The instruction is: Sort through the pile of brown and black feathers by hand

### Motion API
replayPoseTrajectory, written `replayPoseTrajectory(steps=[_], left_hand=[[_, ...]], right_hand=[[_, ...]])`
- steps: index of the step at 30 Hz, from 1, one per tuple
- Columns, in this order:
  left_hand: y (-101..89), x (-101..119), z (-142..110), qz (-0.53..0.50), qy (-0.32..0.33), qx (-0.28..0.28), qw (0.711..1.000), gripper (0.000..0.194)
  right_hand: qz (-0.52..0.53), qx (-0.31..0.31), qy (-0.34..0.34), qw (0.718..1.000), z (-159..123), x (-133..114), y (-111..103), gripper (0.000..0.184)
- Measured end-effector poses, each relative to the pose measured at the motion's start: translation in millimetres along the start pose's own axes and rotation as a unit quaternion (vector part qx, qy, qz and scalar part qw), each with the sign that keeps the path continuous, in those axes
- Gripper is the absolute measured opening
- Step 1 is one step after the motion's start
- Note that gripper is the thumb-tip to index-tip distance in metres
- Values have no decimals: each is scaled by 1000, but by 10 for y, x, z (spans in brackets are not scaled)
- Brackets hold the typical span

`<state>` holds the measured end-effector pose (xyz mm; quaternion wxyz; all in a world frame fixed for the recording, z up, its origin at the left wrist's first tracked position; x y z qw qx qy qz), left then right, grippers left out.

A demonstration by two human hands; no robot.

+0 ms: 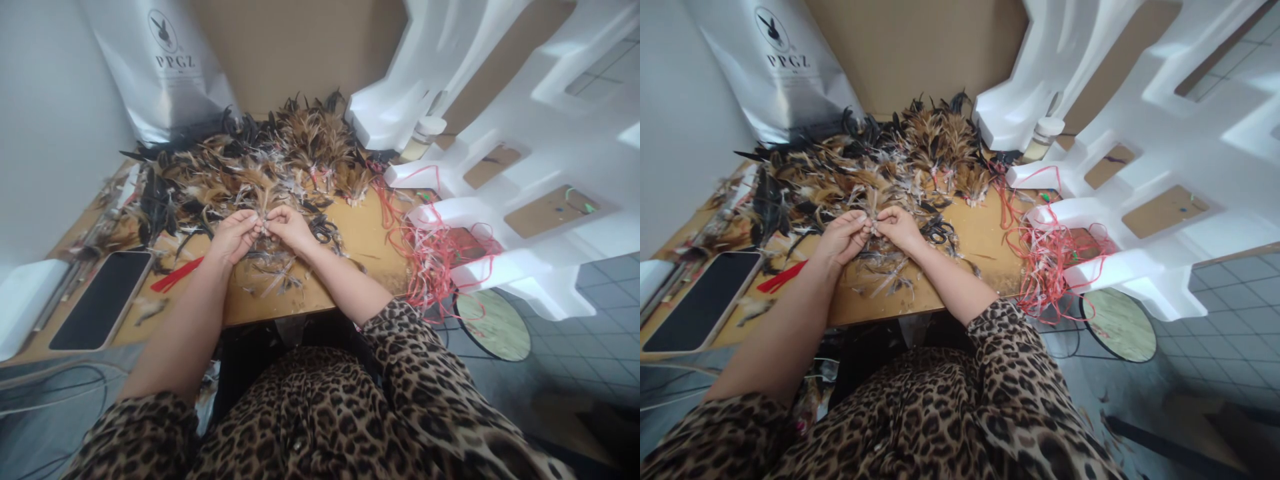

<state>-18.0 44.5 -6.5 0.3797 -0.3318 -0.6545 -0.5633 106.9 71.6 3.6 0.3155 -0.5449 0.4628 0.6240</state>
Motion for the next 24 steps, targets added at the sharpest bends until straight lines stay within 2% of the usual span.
replayPoseTrajectory(steps=[15, 18, 24], left_hand=[[39, 3, 7, -37, 12, 66, 997, 11], [49, 4, 1, -42, -2, 81, 996, 10], [78, -4, -12, -53, -53, 81, 994, 11]], right_hand=[[90, 14, 17, 996, 82, 86, -75, 33], [92, 18, 17, 995, 85, 85, -77, 35], [81, 27, 14, 996, 48, 33, -73, 27]])
Point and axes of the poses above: each hand's wrist, its own z-axis towards the middle knuckle, its own y-axis out of the palm, x = y × z, the point moved 4 cm from there along z, towards the middle knuckle, and after that the axes turned 2 degrees about x, right-handed, at the moved point
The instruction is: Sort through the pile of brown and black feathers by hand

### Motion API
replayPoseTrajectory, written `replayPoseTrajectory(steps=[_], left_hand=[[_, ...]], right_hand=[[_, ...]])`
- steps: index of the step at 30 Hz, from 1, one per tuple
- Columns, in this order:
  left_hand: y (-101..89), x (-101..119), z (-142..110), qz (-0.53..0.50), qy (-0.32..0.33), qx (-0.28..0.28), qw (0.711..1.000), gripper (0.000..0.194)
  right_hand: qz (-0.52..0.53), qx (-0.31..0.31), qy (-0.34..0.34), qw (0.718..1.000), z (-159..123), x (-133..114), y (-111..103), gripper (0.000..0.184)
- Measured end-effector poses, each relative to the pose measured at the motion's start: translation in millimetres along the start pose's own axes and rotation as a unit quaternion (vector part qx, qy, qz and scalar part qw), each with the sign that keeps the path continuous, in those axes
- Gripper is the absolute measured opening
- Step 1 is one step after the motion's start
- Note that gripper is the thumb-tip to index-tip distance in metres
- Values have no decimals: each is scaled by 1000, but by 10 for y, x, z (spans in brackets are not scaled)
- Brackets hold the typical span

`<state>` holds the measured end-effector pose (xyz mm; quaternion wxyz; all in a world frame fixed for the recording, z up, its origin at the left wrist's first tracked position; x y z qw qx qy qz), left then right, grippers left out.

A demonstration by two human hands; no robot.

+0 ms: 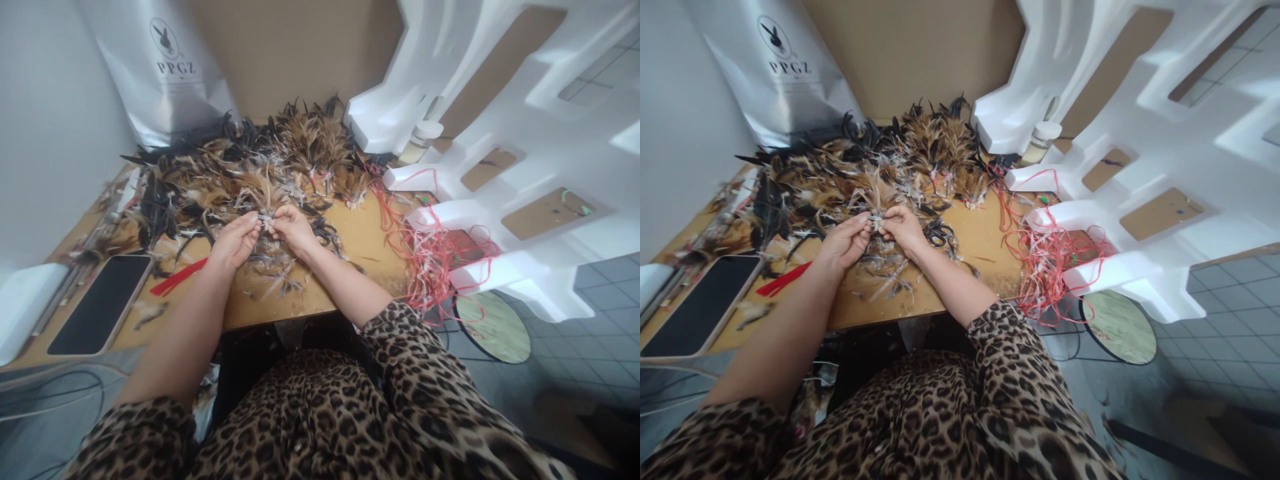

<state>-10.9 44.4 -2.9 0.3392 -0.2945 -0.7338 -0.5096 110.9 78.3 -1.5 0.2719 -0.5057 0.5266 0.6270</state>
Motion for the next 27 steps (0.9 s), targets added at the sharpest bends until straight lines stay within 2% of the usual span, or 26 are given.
replayPoseTrajectory(steps=[5, 10, 13, 17, 20, 27], left_hand=[[-33, -6, 23, 5, -3, -3, 1000, 10], [-57, 8, 27, 63, 67, 1, 996, 10], [-58, 33, 17, 152, 135, 7, 979, 16], [-56, 59, 5, 253, 200, 8, 946, 18], [-54, 58, -7, 283, 201, 4, 938, 19], [-20, 54, -53, 327, 180, -7, 928, 18]], right_hand=[[-25, -15, -37, 999, -12, -16, 19, 22], [-107, -14, -81, 991, 34, 18, -10, 17], [-237, -2, -134, 962, 22, -9, -29, 18], [-398, -22, -189, 897, -39, -59, 0, 21], [-445, -41, -188, 875, -57, -68, 13, 25], [-502, -69, -151, 849, -27, -26, 6, 22]])
Point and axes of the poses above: each hand's wrist, its own z-axis towards the middle knuckle, its own y-axis out of the palm, x = y × z, the point moved 4 cm from there along z, towards the middle knuckle, and after that the axes turned 2 degrees about x, right-handed, at the moved point
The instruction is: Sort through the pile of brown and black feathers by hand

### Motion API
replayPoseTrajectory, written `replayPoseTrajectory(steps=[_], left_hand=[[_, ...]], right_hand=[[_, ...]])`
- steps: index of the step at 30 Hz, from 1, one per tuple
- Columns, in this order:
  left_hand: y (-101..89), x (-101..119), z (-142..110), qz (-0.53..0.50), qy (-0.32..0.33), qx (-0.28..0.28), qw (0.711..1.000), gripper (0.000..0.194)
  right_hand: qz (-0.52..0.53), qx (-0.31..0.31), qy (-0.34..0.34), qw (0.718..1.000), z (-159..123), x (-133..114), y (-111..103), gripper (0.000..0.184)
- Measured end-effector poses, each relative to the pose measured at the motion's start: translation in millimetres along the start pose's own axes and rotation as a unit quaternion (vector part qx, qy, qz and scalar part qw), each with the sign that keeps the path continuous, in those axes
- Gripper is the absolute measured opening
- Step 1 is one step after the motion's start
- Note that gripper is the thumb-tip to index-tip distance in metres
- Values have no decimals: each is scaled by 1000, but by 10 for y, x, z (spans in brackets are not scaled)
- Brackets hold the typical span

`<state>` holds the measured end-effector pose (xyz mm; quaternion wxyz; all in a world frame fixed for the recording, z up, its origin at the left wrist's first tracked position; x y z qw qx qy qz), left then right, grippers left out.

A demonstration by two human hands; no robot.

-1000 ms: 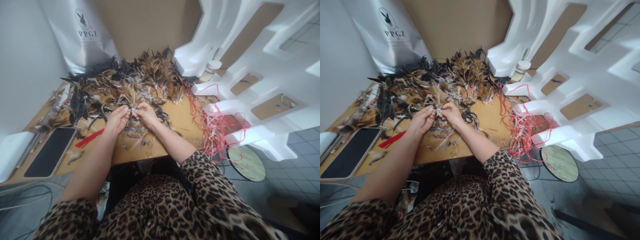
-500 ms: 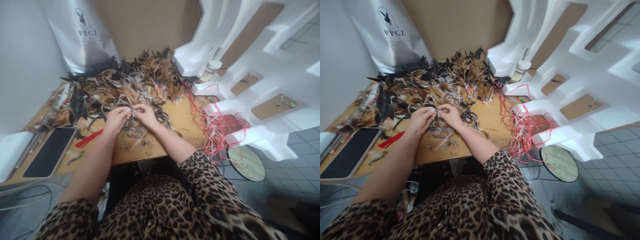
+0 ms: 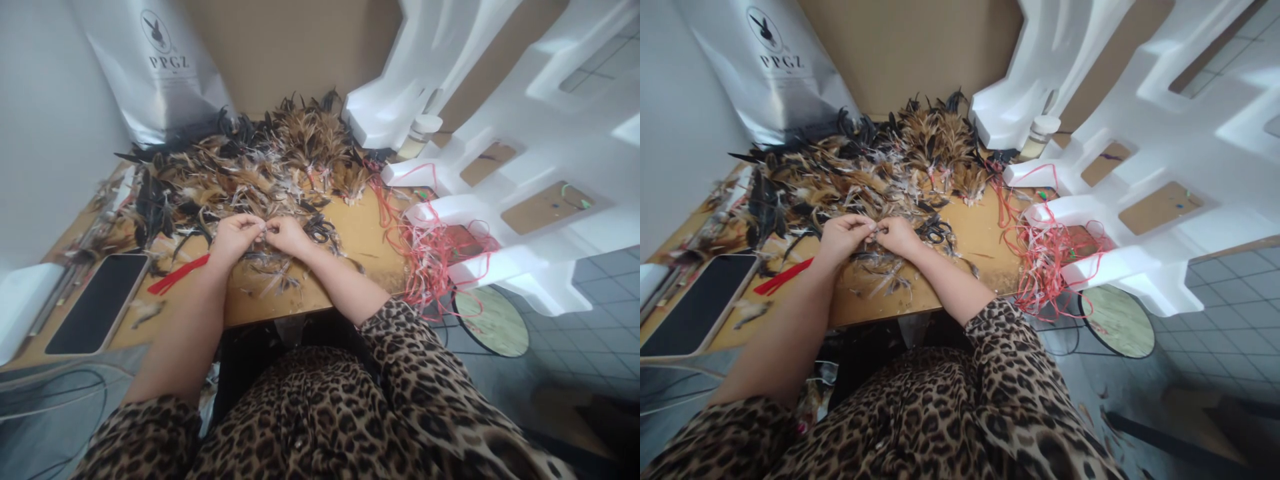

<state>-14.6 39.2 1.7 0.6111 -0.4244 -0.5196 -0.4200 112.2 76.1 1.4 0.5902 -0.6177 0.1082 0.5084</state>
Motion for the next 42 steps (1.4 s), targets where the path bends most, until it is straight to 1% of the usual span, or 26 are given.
replayPoseTrajectory(steps=[7, 12, 16, 18, 21, 23, 25, 27, 30, 34, 37, 42], left_hand=[[-29, -91, 36, -13, -28, -24, 999, 15], [-30, -113, 42, -59, -38, -24, 997, 18], [-13, -90, 42, -73, -32, -25, 997, 20], [-22, -69, 55, -102, -18, -8, 995, 23], [-67, -61, 85, -152, -7, 41, 988, 30], [-86, -73, 94, -137, -16, 58, 989, 29], [-73, -81, 85, -91, -29, 44, 994, 27], [-37, -79, 58, -47, -41, 11, 998, 27], [5, -71, 17, -16, -50, -23, 998, 29], [10, -90, 9, -9, -58, -40, 997, 31], [4, -117, 18, -12, -71, -52, 996, 33], [1, -157, 37, -3, -76, -47, 996, 31]], right_hand=[[-12, -28, -4, 1000, -9, 7, 6, 22], [-12, -28, -14, 999, -9, 1, 29, 19], [-12, -25, -26, 999, -18, -6, 49, 19], [-5, -18, -27, 999, -15, 3, 47, 18], [25, -5, -18, 1000, 2, 34, 37, 15], [43, 0, -6, 999, 11, 58, 29, 15], [54, 1, 1, 999, 12, 71, 21, 16], [56, 6, 3, 998, 6, 73, 7, 17], [48, 15, 13, 999, -5, 77, -16, 19], [52, 20, 27, 998, -4, 96, -28, 22], [77, 29, 43, 996, 8, 130, -30, 21], [132, 36, 68, 988, 25, 185, -20, 14]])
Point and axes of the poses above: each hand's wrist, its own z-axis towards the middle knuckle, its own y-axis out of the palm, x = y × z, the point moved 4 cm from there along z, towards the middle knuckle, and after that the axes turned 2 degrees about x, right-handed, at the moved point
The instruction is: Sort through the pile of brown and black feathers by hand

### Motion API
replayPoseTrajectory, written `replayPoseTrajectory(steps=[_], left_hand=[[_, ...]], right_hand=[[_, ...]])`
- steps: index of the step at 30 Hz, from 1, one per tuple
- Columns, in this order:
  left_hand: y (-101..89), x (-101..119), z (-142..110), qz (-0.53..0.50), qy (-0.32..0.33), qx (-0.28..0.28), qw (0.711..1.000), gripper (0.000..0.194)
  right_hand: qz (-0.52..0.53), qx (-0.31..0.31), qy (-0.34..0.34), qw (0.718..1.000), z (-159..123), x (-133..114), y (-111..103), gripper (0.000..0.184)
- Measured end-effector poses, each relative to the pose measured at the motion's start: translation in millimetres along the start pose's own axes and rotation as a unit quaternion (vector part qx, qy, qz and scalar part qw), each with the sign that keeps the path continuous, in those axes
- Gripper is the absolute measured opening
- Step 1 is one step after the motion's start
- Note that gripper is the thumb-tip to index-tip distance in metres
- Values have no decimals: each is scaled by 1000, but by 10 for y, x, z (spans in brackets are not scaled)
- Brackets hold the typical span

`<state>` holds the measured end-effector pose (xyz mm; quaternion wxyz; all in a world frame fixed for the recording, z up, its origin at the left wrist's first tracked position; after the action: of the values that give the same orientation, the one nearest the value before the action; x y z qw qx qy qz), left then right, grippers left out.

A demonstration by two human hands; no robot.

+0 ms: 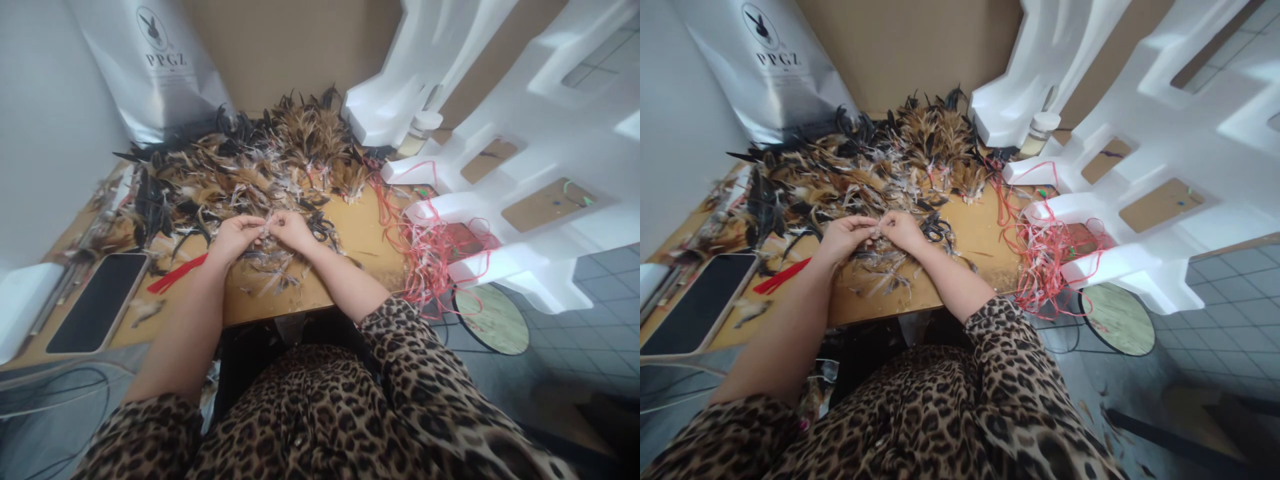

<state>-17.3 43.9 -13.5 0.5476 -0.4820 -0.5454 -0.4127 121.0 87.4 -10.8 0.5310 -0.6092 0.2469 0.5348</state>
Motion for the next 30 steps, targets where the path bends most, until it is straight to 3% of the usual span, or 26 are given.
replayPoseTrajectory(steps=[7, 13, 16, 23, 30], left_hand=[[1, -39, 14, -1, -13, 7, 1000, 26], [-12, -47, 12, -16, -34, 14, 999, 13], [-14, -70, 21, -4, -37, 5, 999, 16], [-23, -71, 12, 45, -17, -3, 999, 25], [4, 40, -60, 62, 33, 11, 997, 21]], right_hand=[[48, -35, 12, 998, 9, 29, 29, 16], [-7, 5, -31, 999, 14, -24, -29, 14], [-1, 1, -22, 1000, 28, -3, -30, 16], [41, -27, 6, 999, 33, 37, -13, 16], [82, -60, 41, 994, 17, 39, 6, 20]])
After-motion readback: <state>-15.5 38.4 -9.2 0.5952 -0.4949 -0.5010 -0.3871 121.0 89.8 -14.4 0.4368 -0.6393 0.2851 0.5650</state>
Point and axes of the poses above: each hand's wrist, its own z-axis towards the middle knuckle, its own y-axis out of the palm, x = y × z, the point moved 4 cm from there along z, towards the middle knuckle, and after that the axes turned 2 degrees about x, right-handed, at the moved point
